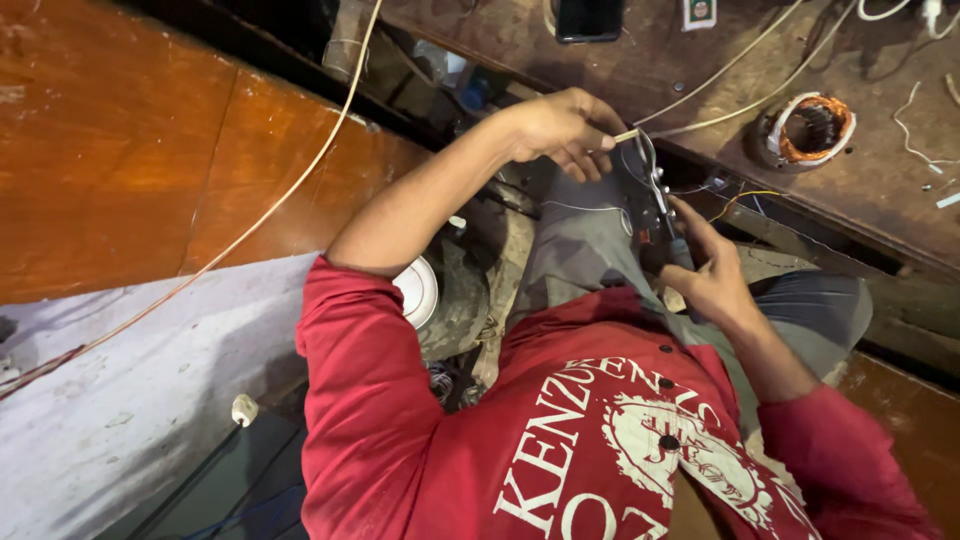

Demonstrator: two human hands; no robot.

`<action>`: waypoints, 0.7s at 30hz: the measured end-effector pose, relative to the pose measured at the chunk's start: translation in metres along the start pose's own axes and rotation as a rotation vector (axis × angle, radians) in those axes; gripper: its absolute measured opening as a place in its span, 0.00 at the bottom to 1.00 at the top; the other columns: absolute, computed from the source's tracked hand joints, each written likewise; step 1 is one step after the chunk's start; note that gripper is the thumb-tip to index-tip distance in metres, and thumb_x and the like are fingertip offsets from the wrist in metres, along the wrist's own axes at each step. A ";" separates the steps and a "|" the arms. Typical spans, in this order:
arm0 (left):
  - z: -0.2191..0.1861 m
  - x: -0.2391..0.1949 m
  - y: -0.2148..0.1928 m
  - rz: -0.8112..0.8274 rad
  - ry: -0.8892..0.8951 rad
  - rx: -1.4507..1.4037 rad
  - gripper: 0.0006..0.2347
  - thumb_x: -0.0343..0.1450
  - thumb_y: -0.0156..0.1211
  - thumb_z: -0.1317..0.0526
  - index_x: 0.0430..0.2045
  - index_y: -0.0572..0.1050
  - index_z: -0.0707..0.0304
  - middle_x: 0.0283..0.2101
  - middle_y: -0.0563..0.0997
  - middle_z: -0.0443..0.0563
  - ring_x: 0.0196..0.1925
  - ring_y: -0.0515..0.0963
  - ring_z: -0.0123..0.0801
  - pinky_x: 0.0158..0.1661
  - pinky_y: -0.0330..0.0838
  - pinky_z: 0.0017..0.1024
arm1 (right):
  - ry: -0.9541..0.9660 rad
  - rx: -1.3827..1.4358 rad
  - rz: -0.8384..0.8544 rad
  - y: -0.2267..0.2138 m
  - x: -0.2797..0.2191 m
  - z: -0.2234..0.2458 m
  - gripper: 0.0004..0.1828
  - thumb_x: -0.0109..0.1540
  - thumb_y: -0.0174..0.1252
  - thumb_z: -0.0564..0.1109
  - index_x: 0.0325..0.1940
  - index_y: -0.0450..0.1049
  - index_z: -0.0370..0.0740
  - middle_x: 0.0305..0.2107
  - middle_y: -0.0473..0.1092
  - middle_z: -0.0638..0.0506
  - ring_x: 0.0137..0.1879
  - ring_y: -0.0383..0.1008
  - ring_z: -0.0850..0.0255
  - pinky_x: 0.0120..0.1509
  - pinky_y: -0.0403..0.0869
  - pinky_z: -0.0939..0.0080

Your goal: The person sits on the floor and works on a small cylindrical electrical component, stripping and twisting wires, and using pliers to cut and adjust connections. The person handles multiple colored wires and a small white connector while assembling or repairing the component.

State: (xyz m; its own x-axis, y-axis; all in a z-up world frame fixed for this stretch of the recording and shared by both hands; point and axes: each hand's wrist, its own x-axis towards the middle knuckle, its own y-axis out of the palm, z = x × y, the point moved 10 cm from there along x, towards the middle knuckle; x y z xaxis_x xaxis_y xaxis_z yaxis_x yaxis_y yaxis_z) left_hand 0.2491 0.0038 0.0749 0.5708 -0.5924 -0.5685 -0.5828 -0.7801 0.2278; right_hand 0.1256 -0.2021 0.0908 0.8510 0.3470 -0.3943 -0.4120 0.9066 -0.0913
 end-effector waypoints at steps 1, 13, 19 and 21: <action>0.003 0.000 -0.004 -0.023 0.018 -0.034 0.15 0.74 0.58 0.64 0.53 0.73 0.73 0.39 0.85 0.65 0.35 0.89 0.43 0.35 0.86 0.35 | -0.072 0.005 0.002 -0.002 -0.005 0.005 0.52 0.49 0.56 0.26 0.79 0.56 0.36 0.59 0.69 0.44 0.60 0.70 0.61 0.63 0.69 0.65; 0.051 0.069 -0.004 -0.457 0.277 -0.365 0.12 0.71 0.62 0.66 0.47 0.77 0.72 0.38 0.85 0.58 0.32 0.86 0.38 0.32 0.83 0.35 | 0.240 0.313 -0.116 -0.041 0.002 -0.044 0.49 0.52 0.53 0.33 0.80 0.58 0.38 0.39 0.72 0.45 0.35 0.71 0.61 0.36 0.71 0.64; 0.036 0.060 0.003 -0.601 0.479 -0.065 0.08 0.72 0.62 0.67 0.42 0.81 0.73 0.37 0.87 0.56 0.34 0.85 0.35 0.37 0.80 0.32 | 0.349 0.470 -0.056 -0.044 0.026 -0.033 0.48 0.49 0.51 0.33 0.77 0.58 0.45 0.31 0.71 0.47 0.32 0.73 0.59 0.32 0.74 0.59; 0.028 0.050 0.006 -0.627 0.569 0.067 0.08 0.72 0.63 0.67 0.41 0.82 0.73 0.38 0.88 0.55 0.37 0.85 0.35 0.40 0.78 0.32 | 0.344 0.464 -0.052 -0.044 0.029 -0.027 0.47 0.50 0.52 0.32 0.76 0.60 0.43 0.32 0.71 0.48 0.35 0.75 0.59 0.34 0.74 0.59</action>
State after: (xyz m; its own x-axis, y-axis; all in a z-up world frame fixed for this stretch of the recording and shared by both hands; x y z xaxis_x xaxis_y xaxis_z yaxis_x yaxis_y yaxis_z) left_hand 0.2582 -0.0250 0.0257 0.9931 -0.0799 -0.0856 -0.0847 -0.9949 -0.0543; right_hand 0.1595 -0.2383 0.0591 0.6793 0.2713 -0.6819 -0.1203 0.9578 0.2612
